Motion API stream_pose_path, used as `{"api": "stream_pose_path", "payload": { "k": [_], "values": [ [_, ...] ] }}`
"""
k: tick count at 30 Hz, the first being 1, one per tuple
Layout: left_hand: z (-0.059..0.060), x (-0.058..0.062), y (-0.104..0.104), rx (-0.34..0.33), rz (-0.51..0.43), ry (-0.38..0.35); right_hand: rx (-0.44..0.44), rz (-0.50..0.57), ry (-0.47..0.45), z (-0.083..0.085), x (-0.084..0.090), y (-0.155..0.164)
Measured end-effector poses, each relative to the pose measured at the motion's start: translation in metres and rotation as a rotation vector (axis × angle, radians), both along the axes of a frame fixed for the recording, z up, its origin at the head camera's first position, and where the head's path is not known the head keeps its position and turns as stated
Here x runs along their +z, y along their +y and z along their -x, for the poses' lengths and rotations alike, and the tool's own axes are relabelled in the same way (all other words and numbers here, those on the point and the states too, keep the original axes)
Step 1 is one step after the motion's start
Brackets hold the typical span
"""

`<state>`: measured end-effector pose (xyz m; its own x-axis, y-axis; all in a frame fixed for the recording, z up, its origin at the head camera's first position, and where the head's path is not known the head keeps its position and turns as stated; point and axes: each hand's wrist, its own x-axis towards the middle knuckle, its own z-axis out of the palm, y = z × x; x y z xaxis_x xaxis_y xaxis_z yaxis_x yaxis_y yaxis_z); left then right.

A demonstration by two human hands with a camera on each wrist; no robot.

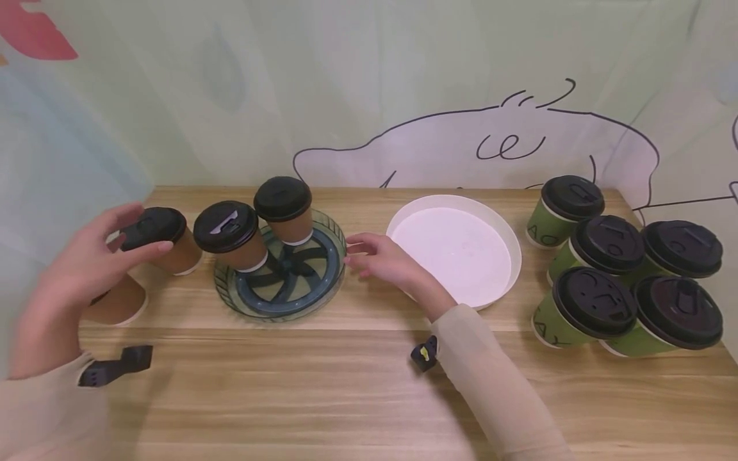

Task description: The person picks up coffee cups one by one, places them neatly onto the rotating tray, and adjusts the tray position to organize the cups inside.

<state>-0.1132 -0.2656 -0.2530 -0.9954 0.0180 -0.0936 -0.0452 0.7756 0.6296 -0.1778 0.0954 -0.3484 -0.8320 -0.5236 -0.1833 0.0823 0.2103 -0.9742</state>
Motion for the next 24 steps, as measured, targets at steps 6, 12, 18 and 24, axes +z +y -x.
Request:
{"api": "stream_pose_path", "payload": {
  "k": [6,12,18,24],
  "values": [
    [-0.007,-0.001,-0.017,0.051,0.045,0.026,-0.003,-0.001,-0.005,0.0,0.0,-0.001],
    [-0.017,-0.002,-0.028,0.131,0.077,0.041,-0.003,-0.002,-0.001,0.0,0.0,-0.001],
    [-0.025,-0.007,-0.041,0.193,0.11,0.05,-0.005,-0.001,-0.008,-0.001,0.002,0.001],
    [-0.033,-0.013,-0.052,0.214,0.127,0.049,0.004,0.003,-0.006,-0.001,0.001,0.001]
  ]
}}
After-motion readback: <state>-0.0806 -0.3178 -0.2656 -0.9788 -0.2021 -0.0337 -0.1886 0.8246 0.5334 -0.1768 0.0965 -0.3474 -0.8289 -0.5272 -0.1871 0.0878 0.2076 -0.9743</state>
